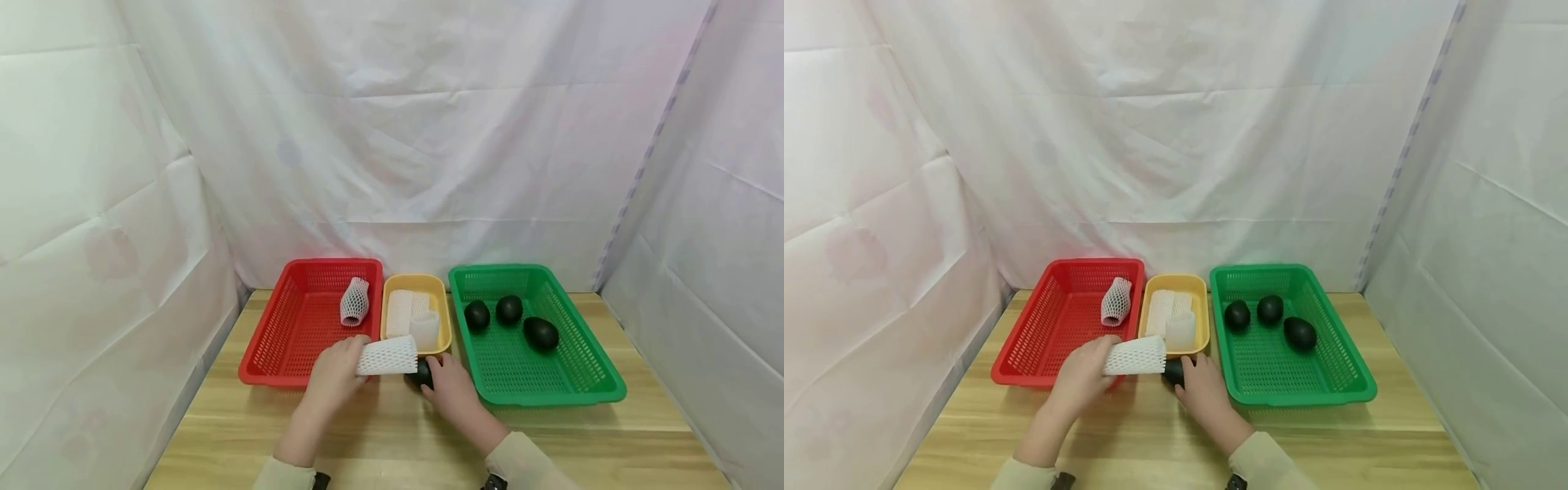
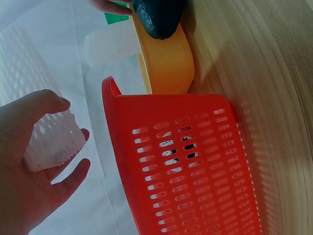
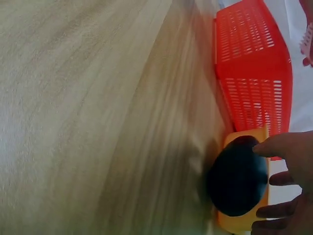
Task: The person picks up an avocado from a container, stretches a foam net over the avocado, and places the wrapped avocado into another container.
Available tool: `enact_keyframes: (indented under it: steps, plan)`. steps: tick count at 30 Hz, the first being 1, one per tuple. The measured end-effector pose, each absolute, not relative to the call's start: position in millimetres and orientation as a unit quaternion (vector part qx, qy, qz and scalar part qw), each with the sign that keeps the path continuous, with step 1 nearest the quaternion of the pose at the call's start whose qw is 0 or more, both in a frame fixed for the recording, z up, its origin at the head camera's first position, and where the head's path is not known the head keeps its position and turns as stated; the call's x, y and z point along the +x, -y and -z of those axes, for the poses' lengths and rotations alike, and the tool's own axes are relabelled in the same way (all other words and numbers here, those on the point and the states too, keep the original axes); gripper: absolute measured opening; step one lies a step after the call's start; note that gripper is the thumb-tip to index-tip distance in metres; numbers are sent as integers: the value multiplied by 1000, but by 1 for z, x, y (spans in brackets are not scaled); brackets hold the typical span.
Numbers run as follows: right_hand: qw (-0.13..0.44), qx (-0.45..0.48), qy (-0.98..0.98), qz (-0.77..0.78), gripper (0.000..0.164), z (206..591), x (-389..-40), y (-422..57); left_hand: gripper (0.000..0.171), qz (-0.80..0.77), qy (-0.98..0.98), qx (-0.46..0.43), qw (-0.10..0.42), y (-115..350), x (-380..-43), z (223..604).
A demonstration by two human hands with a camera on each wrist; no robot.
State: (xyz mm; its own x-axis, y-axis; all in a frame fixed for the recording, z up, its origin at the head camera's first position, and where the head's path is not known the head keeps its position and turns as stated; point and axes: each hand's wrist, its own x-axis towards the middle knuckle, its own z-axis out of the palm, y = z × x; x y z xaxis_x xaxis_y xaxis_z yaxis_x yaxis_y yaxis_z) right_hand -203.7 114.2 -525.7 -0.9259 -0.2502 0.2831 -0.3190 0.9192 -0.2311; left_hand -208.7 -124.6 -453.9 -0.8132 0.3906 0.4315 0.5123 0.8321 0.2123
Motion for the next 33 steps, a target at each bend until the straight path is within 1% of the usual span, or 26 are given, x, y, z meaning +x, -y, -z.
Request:
enact_keyframes:
  steps: [4, 11, 15, 18, 24, 29, 33]
  plan:
    - [104, 130, 970, -175, 55, 532, -208, -114, 59, 166, 941, -236, 179, 126, -210, 452]
    - [82, 185, 951, -236, 58, 546, -215, -117, 54, 182, 945, -219, 164, 128, -210, 452]
    - [64, 191, 945, -257, 59, 551, -213, -121, 50, 189, 944, -217, 162, 129, -209, 453]
    - [60, 203, 943, -256, 60, 551, -209, -123, 51, 192, 943, -216, 164, 129, -207, 453]
    - [76, 233, 940, -236, 61, 533, -196, -126, 48, 175, 941, -219, 190, 130, -206, 450]
    - [118, 244, 930, -246, 63, 509, -185, -130, 49, 165, 946, -212, 182, 131, -205, 449]
    - [145, 237, 913, -297, 64, 495, -180, -136, 51, 170, 944, -217, 181, 130, -205, 451]
